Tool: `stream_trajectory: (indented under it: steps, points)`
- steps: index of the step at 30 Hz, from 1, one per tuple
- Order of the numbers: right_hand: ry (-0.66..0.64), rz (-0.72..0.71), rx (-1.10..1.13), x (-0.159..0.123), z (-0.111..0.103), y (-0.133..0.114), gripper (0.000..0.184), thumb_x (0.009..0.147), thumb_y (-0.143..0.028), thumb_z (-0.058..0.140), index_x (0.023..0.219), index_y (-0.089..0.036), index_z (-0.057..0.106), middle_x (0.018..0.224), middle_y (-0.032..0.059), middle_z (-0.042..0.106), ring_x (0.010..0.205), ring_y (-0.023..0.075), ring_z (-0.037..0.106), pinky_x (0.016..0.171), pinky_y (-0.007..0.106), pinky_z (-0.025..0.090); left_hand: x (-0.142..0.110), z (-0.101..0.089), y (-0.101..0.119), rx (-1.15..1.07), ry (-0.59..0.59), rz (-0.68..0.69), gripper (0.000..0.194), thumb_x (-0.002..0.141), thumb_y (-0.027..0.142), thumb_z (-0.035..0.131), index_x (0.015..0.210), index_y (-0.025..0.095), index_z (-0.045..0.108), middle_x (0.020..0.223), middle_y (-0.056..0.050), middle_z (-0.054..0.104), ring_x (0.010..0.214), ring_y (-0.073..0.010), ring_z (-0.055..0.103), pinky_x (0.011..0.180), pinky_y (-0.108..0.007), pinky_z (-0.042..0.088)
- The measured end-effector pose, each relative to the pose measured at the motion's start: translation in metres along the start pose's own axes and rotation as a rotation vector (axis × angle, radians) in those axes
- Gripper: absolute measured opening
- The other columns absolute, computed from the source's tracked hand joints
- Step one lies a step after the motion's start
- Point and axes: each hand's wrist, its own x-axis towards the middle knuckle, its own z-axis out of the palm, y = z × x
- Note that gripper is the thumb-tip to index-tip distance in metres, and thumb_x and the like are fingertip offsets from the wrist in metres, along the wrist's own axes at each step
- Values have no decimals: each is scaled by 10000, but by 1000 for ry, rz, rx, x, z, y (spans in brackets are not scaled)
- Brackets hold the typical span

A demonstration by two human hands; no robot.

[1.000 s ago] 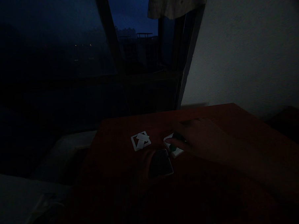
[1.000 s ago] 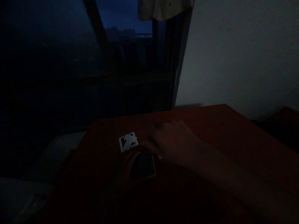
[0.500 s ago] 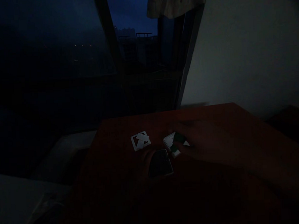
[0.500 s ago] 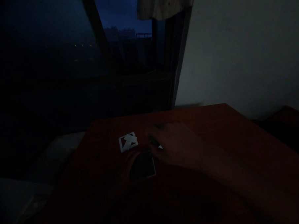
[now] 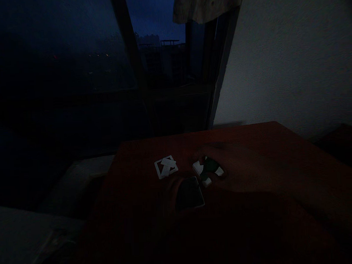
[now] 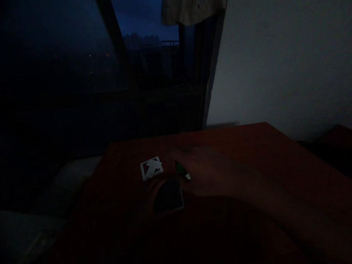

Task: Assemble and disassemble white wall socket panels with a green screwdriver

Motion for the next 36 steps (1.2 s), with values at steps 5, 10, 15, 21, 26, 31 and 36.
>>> stream_trajectory:
  steps: [5, 10, 15, 21, 26, 31, 36]
  points:
    - [12, -31, 46, -1, -3, -4, 420, 783, -202, 616, 1193, -217, 527, 1113, 74, 645, 959, 203, 622, 770, 294, 468, 1, -1, 1, 7, 13, 33, 794, 727, 466, 723, 1385, 261, 329, 1449, -115, 351, 1323, -329, 343, 1065, -513, 345]
    - [43, 107, -97, 3, 2, -2, 235, 883, -342, 548, 1057, -196, 610, 921, 78, 699, 826, 212, 656, 701, 293, 462, 1, 0, 0, 6, 16, 31, 823, 721, 438, 739, 1397, 254, 308, 1461, -124, 325, 1338, -321, 323, 1080, -498, 331]
    - [44, -22, 28, -2, 2, 1, 309, 809, -168, 573, 1113, -217, 590, 1012, 56, 683, 869, 185, 643, 732, 284, 464, -1, 1, -3, -13, 25, 30, 808, 721, 440, 733, 1391, 258, 320, 1452, -113, 342, 1330, -326, 338, 1082, -504, 327]
    - [68, 29, 44, -6, 3, 3, 292, 847, -276, 572, 1127, -190, 567, 1033, 85, 669, 910, 209, 631, 769, 321, 465, 2, 0, 0, -50, 7, 22, 798, 727, 444, 729, 1387, 260, 321, 1449, -117, 337, 1324, -323, 345, 1079, -514, 327]
    - [69, 7, 52, -3, 8, 5, 193, 885, -273, 542, 1043, -192, 617, 954, 55, 687, 852, 176, 640, 749, 287, 460, 4, -7, 4, -95, 2, 52, 802, 713, 461, 734, 1384, 262, 340, 1454, -109, 337, 1331, -335, 325, 1078, -514, 324]
    - [165, 15, 110, -8, 5, 7, 188, 818, -151, 557, 985, -197, 627, 896, 8, 694, 756, 125, 638, 674, 228, 450, 7, -14, 13, -37, -11, -16, 674, 772, 369, 697, 1360, 283, 379, 1454, -70, 337, 1318, -302, 348, 1073, -469, 346]
    - [313, 128, 135, -30, 5, 20, 160, 838, -202, 548, 980, -204, 619, 914, 11, 695, 766, 129, 644, 656, 226, 465, 23, -17, 43, 178, -1, 43, 387, 814, 246, 630, 1190, 269, 539, 1249, -48, 500, 1148, -262, 481, 980, -424, 418]
